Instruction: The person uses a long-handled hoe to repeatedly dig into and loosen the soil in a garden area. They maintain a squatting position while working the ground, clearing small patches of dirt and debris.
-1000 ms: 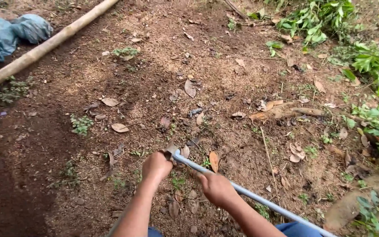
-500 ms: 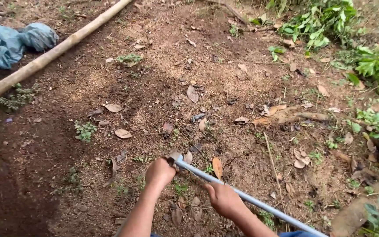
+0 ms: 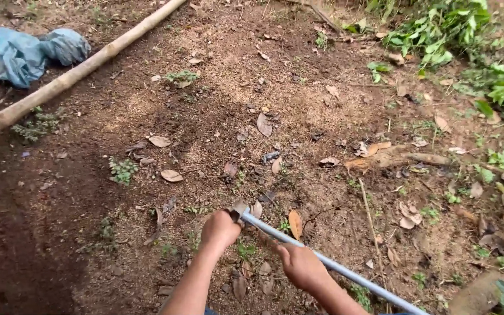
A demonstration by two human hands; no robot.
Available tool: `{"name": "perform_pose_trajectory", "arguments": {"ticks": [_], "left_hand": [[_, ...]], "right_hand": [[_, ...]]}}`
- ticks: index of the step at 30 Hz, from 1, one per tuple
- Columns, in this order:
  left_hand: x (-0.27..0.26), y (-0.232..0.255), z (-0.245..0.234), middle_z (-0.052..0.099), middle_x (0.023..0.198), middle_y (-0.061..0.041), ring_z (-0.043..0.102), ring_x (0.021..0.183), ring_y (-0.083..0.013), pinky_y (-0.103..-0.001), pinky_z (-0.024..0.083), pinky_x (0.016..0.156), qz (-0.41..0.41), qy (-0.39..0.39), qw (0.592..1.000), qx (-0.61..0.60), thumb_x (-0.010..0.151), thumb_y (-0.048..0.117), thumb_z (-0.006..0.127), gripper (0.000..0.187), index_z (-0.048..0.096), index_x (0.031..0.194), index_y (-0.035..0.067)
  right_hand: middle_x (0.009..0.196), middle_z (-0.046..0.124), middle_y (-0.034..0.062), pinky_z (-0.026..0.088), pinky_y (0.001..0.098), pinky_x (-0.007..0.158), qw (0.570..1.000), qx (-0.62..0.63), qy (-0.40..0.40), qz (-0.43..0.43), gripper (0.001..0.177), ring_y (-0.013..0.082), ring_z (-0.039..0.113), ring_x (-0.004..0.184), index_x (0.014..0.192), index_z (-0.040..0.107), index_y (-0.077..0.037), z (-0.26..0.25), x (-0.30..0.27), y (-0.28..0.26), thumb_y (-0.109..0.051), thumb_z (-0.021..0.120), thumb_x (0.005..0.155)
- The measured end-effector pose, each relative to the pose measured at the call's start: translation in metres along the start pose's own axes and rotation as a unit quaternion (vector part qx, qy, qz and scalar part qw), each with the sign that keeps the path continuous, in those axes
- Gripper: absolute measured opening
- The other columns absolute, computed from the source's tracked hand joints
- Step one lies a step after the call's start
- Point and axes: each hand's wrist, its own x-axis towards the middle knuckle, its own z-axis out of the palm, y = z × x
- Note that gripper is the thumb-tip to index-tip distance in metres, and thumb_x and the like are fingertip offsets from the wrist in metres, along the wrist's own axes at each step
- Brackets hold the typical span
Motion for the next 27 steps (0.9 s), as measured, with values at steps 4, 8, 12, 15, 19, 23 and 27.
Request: {"name": "perform_pose_trajectory", "arguments": {"ticks": [4,8,12,15,19,23,27], "left_hand": [[0.006,0.002,0.017,0.066,0.112,0.002,0.044,0.054,-0.006,-0.018,0.038,0.043,-0.003,-0.008,1.0,0.023,0.11,0.013,0.057,0.057,0.051,0.157,0.046],[0.002,-0.001,0.006,0.072,0.112,0.003,0.042,0.053,-0.0054,-0.017,0.036,0.041,0.002,0.011,1.0,0.002,0.111,0.019,0.06,0.055,0.052,0.156,0.049],[-0.001,-0.002,-0.001,0.066,0.095,0.003,0.044,0.051,-0.0058,-0.018,0.036,0.04,0.001,0.007,1.0,0.025,0.115,0.019,0.053,0.053,0.045,0.161,0.044],[0.003,0.002,0.0,0.071,0.105,0.003,0.044,0.052,-0.0054,-0.017,0.036,0.041,0.003,0.006,1.0,0.002,0.114,0.021,0.055,0.048,0.05,0.158,0.041],[0.021,-0.008,0.018,0.071,0.109,0.001,0.043,0.052,-0.0048,-0.017,0.036,0.042,-0.041,0.008,0.999,0.006,0.11,0.013,0.057,0.04,0.055,0.147,0.029],[0.031,-0.01,0.027,0.072,0.101,-0.003,0.041,0.051,-0.0042,-0.017,0.034,0.041,-0.068,0.016,0.998,-0.003,0.106,0.009,0.061,0.03,0.066,0.135,0.012],[0.014,-0.002,0.014,0.063,0.095,0.006,0.043,0.052,-0.0052,-0.017,0.036,0.043,-0.023,-0.013,0.999,0.04,0.111,0.013,0.058,0.058,0.049,0.158,0.046]], "right_hand": [[0.102,0.072,0.0034,0.064,0.0341,0.085,1.0,-0.005,-0.01,0.002,0.035,0.0158,0.07,0.086,0.116,0.059,-0.022,0.001,0.009,-0.013,-0.044,0.032,0.116],[0.088,0.071,0.0028,0.063,0.0288,0.067,0.999,-0.004,-0.01,-0.038,0.051,0.0145,0.067,0.071,0.131,0.066,-0.013,-0.002,0.035,-0.058,-0.047,0.031,0.117],[0.101,0.075,0.0069,0.065,0.0325,0.073,1.0,-0.017,-0.021,0.003,0.052,0.0169,0.072,0.082,0.132,0.065,-0.012,-0.003,0.012,-0.03,-0.049,0.032,0.116],[0.091,0.074,0.006,0.057,0.0428,0.085,0.999,-0.006,0.023,-0.025,0.049,0.0246,0.071,0.085,0.09,0.064,-0.018,0.003,0.009,0.012,-0.05,0.035,0.113],[0.091,0.074,0.0064,0.06,0.0431,0.082,1.0,-0.003,0.021,-0.006,0.053,0.0239,0.071,0.083,0.093,0.064,-0.018,0.012,0.028,0.027,-0.051,0.028,0.113],[0.087,0.073,-0.0003,0.063,0.0327,0.081,1.0,0.022,0.015,0.009,0.05,0.0141,0.069,0.077,0.104,0.069,-0.018,0.013,0.024,0.026,-0.048,0.031,0.116],[0.088,0.075,0.0078,0.057,0.0484,0.078,0.999,-0.01,0.02,-0.037,0.047,0.0294,0.072,0.081,0.094,0.062,-0.016,0.012,-0.001,0.028,-0.046,0.032,0.114]]}}
